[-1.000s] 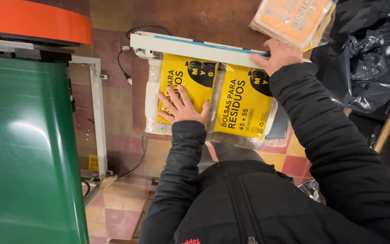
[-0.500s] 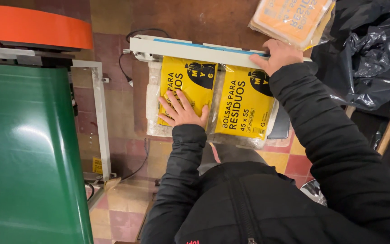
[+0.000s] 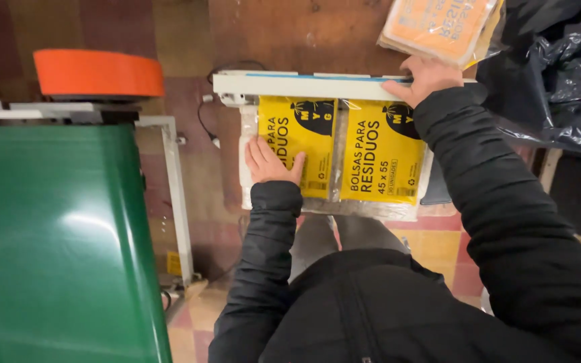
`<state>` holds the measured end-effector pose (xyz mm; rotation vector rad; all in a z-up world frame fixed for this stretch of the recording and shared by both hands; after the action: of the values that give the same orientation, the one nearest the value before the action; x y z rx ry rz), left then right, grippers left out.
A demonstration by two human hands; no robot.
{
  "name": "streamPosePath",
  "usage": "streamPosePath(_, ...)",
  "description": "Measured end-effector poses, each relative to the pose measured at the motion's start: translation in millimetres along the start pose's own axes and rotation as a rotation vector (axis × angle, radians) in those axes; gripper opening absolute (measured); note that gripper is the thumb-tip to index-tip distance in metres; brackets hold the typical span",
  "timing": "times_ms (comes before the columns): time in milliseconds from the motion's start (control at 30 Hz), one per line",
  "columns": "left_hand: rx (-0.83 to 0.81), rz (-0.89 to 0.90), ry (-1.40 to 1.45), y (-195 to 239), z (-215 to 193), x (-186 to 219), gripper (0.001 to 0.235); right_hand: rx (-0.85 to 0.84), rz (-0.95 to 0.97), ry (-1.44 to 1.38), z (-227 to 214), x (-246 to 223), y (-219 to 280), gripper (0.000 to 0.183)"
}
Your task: Folding plastic trash bags and inserting them into printed plastic sleeves, then sealing the package with a heat sealer.
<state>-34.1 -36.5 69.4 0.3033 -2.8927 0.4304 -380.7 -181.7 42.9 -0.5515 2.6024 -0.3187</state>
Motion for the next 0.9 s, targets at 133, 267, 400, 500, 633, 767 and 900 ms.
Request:
streamPosePath(133, 0.011, -0.099, 0.013, -31, -22, 8, 0.110, -0.019, -0.001, -0.009, -2, -4, 0, 0.052)
streamPosePath(267, -0.093, -0.194, -0.003, -45, -34, 10, 0.100, -0.048, 0.015, -0.020, -5, -6, 0, 0.051)
streamPosePath(400, -0.102, -0.204, -0.127, -49, -19, 3, 0.094, 0.002, -0.001, -0.021, 0, -4, -1, 0.050)
streamPosePath(500, -0.198, -0.173, -0.213, -57, -1, -1, 0.089, -0.021, -0.005, -0.026, -3, -5, -4, 0.050)
streamPosePath(633, -0.290, -0.298, -0.230, -63, 3, 2, 0.091, -0.032, 0.029, -0.053, -14, -13, -5, 0.048)
streamPosePath(767, -0.326, -0.380, -0.274, -68, -13, 17, 0.096, -0.012, -0.019, -0.036, -9, -7, -5, 0.049)
streamPosePath(900, -0.409, -0.457, -0.203, -71, -28, 26, 0.080, 0.030, -0.073, -0.170, -20, 4, -5, 0.040)
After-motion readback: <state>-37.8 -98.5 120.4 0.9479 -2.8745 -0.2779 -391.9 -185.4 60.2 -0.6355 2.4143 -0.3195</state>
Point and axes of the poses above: each hand's wrist, its own y-axis away from the middle knuckle, its own z-axis out of the palm, x = y × z, the point moved 1 cm from there along -y, towards the middle knuckle, and after that the axes turned 9 degrees about -z, right-handed, at the moved point
